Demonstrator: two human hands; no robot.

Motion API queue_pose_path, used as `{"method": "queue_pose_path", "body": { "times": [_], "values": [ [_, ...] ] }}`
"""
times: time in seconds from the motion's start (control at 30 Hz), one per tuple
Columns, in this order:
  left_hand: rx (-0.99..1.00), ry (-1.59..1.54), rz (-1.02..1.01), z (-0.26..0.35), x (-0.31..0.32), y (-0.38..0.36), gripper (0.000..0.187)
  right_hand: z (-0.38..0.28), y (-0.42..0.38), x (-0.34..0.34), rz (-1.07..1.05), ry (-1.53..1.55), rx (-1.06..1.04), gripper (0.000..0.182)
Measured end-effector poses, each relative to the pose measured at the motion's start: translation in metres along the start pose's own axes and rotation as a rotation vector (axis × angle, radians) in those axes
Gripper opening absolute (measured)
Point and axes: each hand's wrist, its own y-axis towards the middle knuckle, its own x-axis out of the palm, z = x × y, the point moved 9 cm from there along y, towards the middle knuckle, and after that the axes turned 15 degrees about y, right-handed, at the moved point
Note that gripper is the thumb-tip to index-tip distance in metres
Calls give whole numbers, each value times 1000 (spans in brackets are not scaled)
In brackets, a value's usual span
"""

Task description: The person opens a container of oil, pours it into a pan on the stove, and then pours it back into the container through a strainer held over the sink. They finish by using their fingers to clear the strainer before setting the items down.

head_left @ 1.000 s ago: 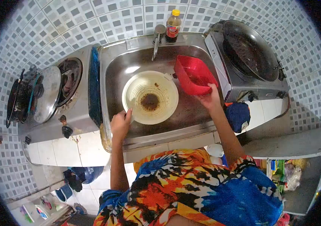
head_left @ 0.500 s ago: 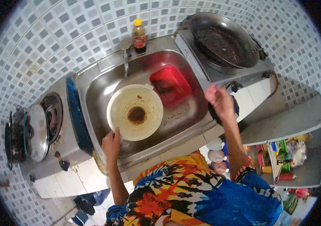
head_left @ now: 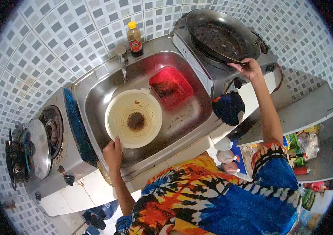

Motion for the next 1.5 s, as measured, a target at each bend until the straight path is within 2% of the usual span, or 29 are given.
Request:
{"method": "queue_pose_path", "body": {
  "times": [0.13,0.27,0.3,0.37,0.47,0.5,0.53,0.57,0.7,0.73,0.77,0.8,0.87,0.97,1.0,1.03,1.1,1.23,1.27,1.33,1.43,1.5],
  "values": [
    [-50,-20,-60,17,-16,-4,45,-4,3,-6,20,12,-75,44],
    [-96,-33,-123,21,-21,-6,44,9,-13,-5,-24,14,-26,49],
    [-102,-31,-123,14,-16,-6,44,14,-21,-4,-22,13,-20,49],
    [8,10,-4,5,-11,-1,45,24,-32,0,-71,1,16,51],
    [65,8,19,11,-18,-2,46,36,-50,4,-44,-50,5,49],
    [61,12,17,16,-24,-3,46,41,-60,11,-65,-113,-20,47],
    [-25,-25,-57,19,-27,-5,46,47,-67,13,-62,-113,-15,47],
    [-112,-62,-129,17,-25,-8,46,51,-72,13,-40,-110,-17,44],
    [-153,-72,-156,5,-12,-9,46,71,-87,15,-40,-130,-44,35],
    [-72,-38,-73,7,-11,-7,47,73,-90,12,5,-140,-76,27],
    [6,-2,9,7,-13,-6,47,79,-91,9,5,-144,-59,27],
    [-45,19,-74,12,-18,-7,48,85,-91,8,-25,-152,-19,23],
    [-58,-5,-86,5,-9,-5,48,92,-90,3,-37,-207,-21,13],
    [-73,-55,-84,-7,6,-2,48,109,-103,1,10,-211,-8,9],
    [-52,-28,-72,-5,5,-1,48,116,-105,0,-14,-265,59,29],
    [-31,-2,-61,-3,5,0,48,122,-107,-3,-14,-270,66,29],
    [-46,-12,-77,-1,5,0,49,124,-117,-3,-21,-362,-89,27],
    [-72,-21,-98,7,-1,-3,51,143,-123,-16,-6,-328,-45,19],
    [-77,-20,-99,3,3,-1,51,150,-126,-17,-2,-295,5,9],
    [-54,104,-103,-1,8,3,50,153,-127,-25,0,-284,18,7],
    [-104,28,-179,1,6,2,49,162,-140,-21,29,-311,-12,7],
    [-85,40,-152,-3,9,6,49,160,-143,-26,58,-367,-45,9]
  ]
}}
